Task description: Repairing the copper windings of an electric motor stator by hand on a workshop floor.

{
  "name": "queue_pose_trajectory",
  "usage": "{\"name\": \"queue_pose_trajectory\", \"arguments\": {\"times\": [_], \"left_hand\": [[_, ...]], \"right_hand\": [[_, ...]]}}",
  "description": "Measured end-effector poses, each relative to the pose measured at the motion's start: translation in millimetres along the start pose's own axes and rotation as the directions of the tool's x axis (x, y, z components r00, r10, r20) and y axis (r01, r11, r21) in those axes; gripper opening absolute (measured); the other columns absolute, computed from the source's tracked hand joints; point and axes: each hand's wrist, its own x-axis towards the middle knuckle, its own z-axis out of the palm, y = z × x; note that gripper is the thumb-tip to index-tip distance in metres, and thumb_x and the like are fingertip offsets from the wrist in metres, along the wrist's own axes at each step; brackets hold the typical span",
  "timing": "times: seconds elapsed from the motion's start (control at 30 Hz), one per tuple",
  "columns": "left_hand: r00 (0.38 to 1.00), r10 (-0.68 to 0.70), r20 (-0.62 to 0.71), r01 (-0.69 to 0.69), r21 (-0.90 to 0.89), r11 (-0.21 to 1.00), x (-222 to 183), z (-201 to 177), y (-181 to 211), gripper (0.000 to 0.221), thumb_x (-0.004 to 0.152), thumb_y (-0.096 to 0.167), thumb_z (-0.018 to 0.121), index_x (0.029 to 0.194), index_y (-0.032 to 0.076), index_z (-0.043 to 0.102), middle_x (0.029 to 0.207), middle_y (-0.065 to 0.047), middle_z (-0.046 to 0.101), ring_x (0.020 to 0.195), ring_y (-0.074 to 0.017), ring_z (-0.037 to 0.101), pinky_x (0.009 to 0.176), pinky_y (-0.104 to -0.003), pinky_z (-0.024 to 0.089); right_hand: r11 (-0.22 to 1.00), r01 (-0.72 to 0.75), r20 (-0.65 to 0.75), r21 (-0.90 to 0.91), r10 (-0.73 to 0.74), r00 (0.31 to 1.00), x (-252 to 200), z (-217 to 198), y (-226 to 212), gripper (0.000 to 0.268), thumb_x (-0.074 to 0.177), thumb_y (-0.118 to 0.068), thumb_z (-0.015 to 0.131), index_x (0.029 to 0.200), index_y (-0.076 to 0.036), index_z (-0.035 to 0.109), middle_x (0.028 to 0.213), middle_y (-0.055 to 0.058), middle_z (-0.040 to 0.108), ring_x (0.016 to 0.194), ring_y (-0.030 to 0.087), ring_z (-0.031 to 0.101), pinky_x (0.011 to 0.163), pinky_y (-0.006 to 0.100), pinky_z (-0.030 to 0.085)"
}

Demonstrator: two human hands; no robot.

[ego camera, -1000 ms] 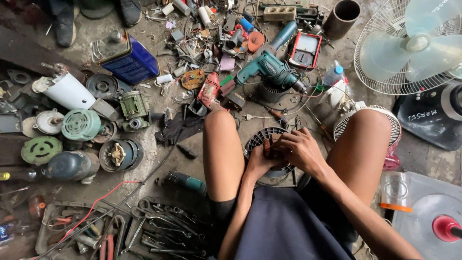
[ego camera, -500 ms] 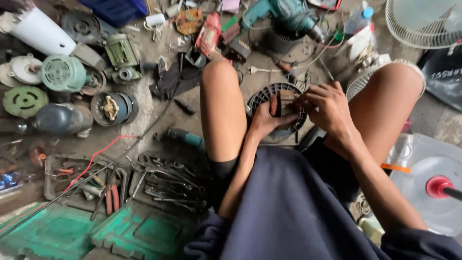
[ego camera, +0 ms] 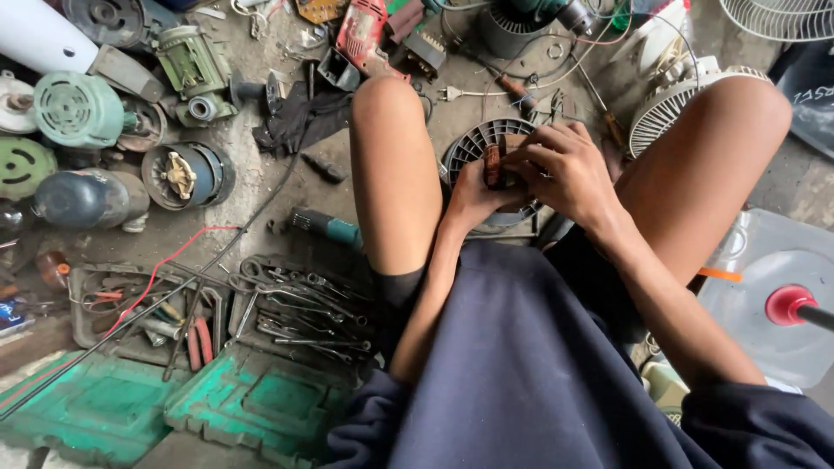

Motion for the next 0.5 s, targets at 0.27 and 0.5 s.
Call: {"name": "queue_pose_trajectory", "arguments": {"times": [0.27,0.5], "left_hand": [[1.0,0.005,-0.012,-0.005,-0.058,0.998,-3,1,15,0.033,0.073,0.026,0.092,0.087,0.005,0.071,0.076,-0.011,0.068,0.076,-0.0284,0.068,0.077,-0.045,0.052],[0.999,0.034,-0.028,-0.034,0.002,0.999,-2,5,9,0.043,0.065,0.017,0.09,0.064,0.011,0.047,0.059,-0.006,0.049,0.062,-0.0247,0.056,0.071,-0.038,0.045]], "right_hand": [[1.0,0.025,0.043,0.004,-0.025,0.999,4,-2,7,0.01,0.088,-0.005,0.081,0.09,-0.012,0.074,0.089,0.006,0.066,0.078,0.028,0.063,0.078,0.038,0.041],[0.989,0.02,0.069,-0.148,-0.009,0.998,-4,-14,4,0.017,0.079,-0.006,0.08,0.076,-0.013,0.064,0.083,0.003,0.061,0.075,0.027,0.058,0.076,0.04,0.041]]}}
